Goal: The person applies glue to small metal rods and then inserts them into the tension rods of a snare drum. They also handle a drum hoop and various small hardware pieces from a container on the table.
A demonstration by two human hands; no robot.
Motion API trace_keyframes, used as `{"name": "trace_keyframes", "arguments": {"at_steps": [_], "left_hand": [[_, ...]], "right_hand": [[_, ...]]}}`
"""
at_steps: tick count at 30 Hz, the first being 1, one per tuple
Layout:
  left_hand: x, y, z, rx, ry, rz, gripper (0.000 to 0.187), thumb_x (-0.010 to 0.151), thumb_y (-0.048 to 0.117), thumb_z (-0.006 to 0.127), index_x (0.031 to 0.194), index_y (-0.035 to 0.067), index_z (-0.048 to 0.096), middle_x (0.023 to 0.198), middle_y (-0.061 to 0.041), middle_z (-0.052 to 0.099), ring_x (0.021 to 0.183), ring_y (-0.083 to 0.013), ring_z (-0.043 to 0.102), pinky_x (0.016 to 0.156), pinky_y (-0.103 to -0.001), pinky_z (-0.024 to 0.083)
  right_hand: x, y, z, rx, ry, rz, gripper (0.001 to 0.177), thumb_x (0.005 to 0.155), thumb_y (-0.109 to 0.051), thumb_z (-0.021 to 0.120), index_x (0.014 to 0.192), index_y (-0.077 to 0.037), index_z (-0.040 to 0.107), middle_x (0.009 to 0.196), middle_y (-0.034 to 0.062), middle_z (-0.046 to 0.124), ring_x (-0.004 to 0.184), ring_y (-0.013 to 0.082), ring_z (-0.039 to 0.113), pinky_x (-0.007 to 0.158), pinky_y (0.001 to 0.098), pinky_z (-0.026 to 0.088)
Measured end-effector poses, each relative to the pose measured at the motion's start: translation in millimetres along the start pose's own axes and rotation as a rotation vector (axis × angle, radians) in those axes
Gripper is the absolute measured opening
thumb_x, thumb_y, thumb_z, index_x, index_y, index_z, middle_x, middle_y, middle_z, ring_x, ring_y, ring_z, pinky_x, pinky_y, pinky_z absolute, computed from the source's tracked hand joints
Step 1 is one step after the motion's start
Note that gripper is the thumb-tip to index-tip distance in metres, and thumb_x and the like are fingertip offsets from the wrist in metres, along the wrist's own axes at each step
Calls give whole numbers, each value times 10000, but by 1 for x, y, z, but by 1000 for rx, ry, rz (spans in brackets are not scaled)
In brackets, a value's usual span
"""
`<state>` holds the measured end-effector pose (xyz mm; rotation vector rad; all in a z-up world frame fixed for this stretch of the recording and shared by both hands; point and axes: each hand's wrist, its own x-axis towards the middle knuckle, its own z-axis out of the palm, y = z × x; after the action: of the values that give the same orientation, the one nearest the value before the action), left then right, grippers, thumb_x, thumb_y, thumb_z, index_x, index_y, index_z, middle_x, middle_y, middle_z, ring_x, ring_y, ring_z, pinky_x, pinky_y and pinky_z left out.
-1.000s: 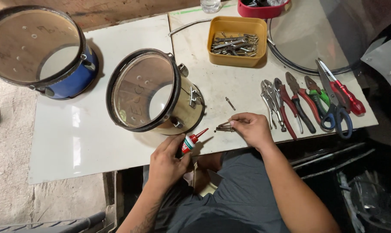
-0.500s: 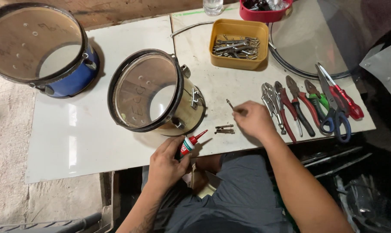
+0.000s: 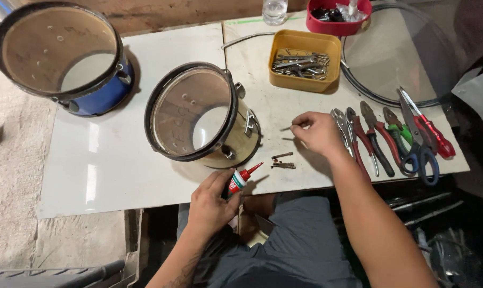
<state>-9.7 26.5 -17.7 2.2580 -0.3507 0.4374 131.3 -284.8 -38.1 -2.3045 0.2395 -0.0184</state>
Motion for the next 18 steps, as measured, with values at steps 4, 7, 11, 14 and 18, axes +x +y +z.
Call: {"name": "trace_keyframes", "arguments": {"at_steps": [4,7,11,14,18], "left_hand": [[10,10,3,-7,4,29,490,671,168,869,1145,141,750,1076,-60,769,1005,-304,751,848,-410,604],[17,18,3,37,1,97,492,701,184,856,1178,138,745,1095,-69,756,1013,-310,738,845,-408,594],[26,26,1,165,-2,203,461,708,193,854,1156,148,756,1088,-64,749,988,-302,729,837,-409,583],[29,29,0,217,1,251,468,692,203,864,1147,156,765,1075,-55,748,977,-291,727,839,-398,579],[28,27,2,259,-24,269,453,707,238,851,1146,179,757,1082,-30,739,964,-268,719,846,-382,570]], "right_hand": [[-79,-48,-29,441,-62,-74,291,804,-186,804,1007,21,790,925,266,758,887,298,692,748,448,578],[-91,-27,-19,735,-101,-30,272,807,-63,834,1047,51,774,878,184,753,760,207,659,646,319,577],[-99,-4,-6,776,-119,25,260,812,2,824,1060,59,770,884,172,778,761,153,700,624,267,571],[-105,-5,-6,784,-133,40,260,812,17,828,1063,57,772,904,187,786,776,161,718,649,280,589],[-102,1,0,781,-146,24,244,794,2,858,1026,41,794,850,150,776,679,115,695,591,246,568]]}}
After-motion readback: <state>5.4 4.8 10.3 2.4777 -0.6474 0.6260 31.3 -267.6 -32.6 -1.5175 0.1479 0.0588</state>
